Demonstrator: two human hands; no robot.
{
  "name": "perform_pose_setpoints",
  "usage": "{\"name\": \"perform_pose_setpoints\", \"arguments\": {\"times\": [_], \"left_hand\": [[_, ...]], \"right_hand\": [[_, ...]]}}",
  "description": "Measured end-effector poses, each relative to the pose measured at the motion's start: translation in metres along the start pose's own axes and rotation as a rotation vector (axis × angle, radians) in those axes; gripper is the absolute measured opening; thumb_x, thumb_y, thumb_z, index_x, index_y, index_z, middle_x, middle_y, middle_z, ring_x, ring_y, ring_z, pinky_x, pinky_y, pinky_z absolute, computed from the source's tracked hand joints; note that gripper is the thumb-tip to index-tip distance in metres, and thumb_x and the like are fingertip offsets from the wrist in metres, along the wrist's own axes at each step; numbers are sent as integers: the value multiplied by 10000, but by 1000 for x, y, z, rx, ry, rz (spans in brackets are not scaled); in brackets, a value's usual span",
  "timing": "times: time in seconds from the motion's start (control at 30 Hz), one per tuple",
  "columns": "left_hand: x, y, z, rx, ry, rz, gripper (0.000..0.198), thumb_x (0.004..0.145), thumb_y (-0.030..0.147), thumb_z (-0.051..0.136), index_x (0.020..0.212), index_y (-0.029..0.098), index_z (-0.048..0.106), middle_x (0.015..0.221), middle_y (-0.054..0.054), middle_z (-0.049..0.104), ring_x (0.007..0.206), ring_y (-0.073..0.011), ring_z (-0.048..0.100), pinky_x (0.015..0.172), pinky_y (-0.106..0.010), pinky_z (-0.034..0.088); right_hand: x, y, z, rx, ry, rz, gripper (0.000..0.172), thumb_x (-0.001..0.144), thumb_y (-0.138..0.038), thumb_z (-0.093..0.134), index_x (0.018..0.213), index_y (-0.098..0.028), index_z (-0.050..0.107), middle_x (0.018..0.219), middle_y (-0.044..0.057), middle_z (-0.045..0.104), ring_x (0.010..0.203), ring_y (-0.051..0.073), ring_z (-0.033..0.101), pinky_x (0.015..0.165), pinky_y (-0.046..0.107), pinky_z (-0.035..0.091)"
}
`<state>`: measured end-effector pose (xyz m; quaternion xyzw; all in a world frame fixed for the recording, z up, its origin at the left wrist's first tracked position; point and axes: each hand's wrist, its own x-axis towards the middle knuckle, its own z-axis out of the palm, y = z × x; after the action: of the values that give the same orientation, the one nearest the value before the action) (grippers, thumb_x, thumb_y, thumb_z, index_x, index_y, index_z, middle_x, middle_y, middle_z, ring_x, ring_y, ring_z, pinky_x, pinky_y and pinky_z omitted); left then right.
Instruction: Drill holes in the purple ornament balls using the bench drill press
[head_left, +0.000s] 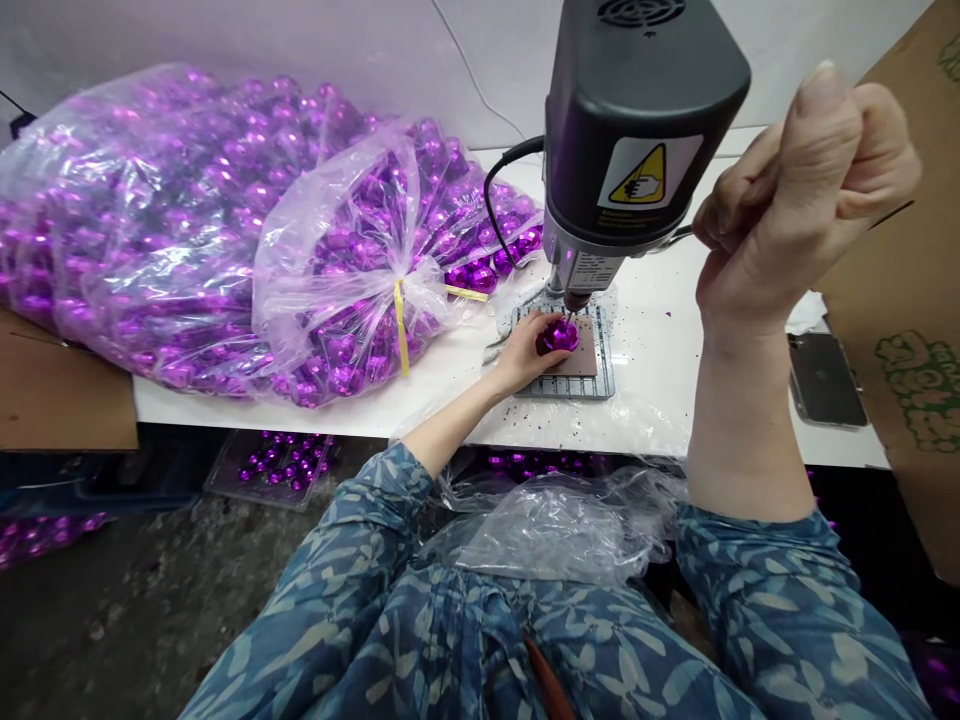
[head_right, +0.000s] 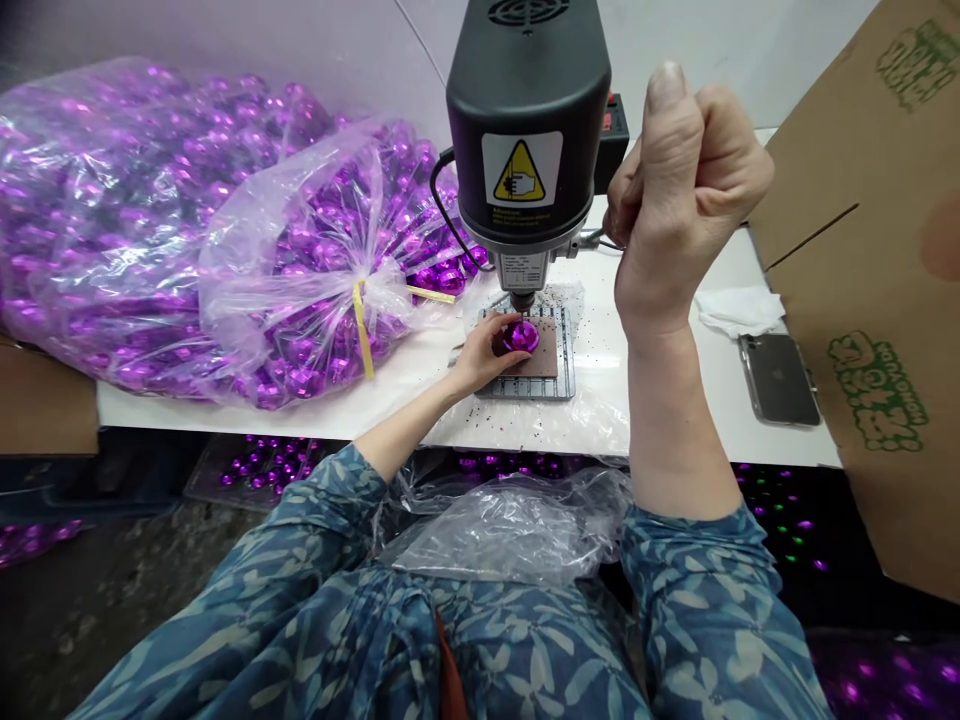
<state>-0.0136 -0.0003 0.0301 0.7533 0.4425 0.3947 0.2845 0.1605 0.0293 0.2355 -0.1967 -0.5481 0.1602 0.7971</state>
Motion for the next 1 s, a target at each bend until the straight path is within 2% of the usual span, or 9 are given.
{"name": "perform_pose_setpoints", "arguments": {"times": [0.1,0.2,0.37,0.43,0.63,0.77,1.0], "left_hand": [[-3,-5,8,-24,22,8,519,905,342,859,1369,236,652,1331,-122,718,1287,-310,663,1109,-530,565],[-5,-10,12,-102,32,-48,537,891,331,865,1378,249,655,1369,-119,710,1367,-323,623,1165,-550,531],[-6,-7,13,-208,23,-94,538,889,350,859,1377,241,663,1400,-122,691,1366,-316,626,1212,-560,491],[-6,-3,11,-210,20,-104,534,890,358,858,1373,238,666,1403,-125,696,1356,-318,630,1217,-565,479],[-7,1,9,-174,18,-111,536,890,374,861,1371,239,664,1397,-122,714,1354,-322,621,1221,-554,454],[-7,0,10,-174,13,-115,538,899,383,854,1377,239,657,1405,-123,711,1365,-326,615,1214,-542,454],[-7,-1,10,-165,13,-95,523,907,378,845,1373,245,649,1420,-125,700,1396,-332,594,1202,-541,464]], "right_hand": [[0,-2,0,8,-15,15,756,789,-661,742,633,-208,158,415,-100,238,324,23,303,329,237,153],[0,-2,-1,17,-26,25,756,796,-652,743,629,-206,155,420,-92,231,335,24,311,336,238,157],[-7,1,-2,-2,20,-31,771,835,-644,722,633,-193,130,415,-94,245,333,2,294,360,221,150],[-16,1,-4,-31,54,-59,797,856,-658,706,635,-185,104,413,-86,227,336,-8,282,376,215,145],[-39,2,-10,-32,121,-104,833,891,-615,721,639,-188,51,432,-61,42,319,17,215,353,243,118],[-41,10,-13,19,130,-203,800,918,-510,728,681,-190,34,433,-69,32,312,18,195,331,230,104],[-54,28,-30,-8,111,-307,740,938,-444,691,662,-183,57,424,-94,65,321,-15,138,349,163,192]]}}
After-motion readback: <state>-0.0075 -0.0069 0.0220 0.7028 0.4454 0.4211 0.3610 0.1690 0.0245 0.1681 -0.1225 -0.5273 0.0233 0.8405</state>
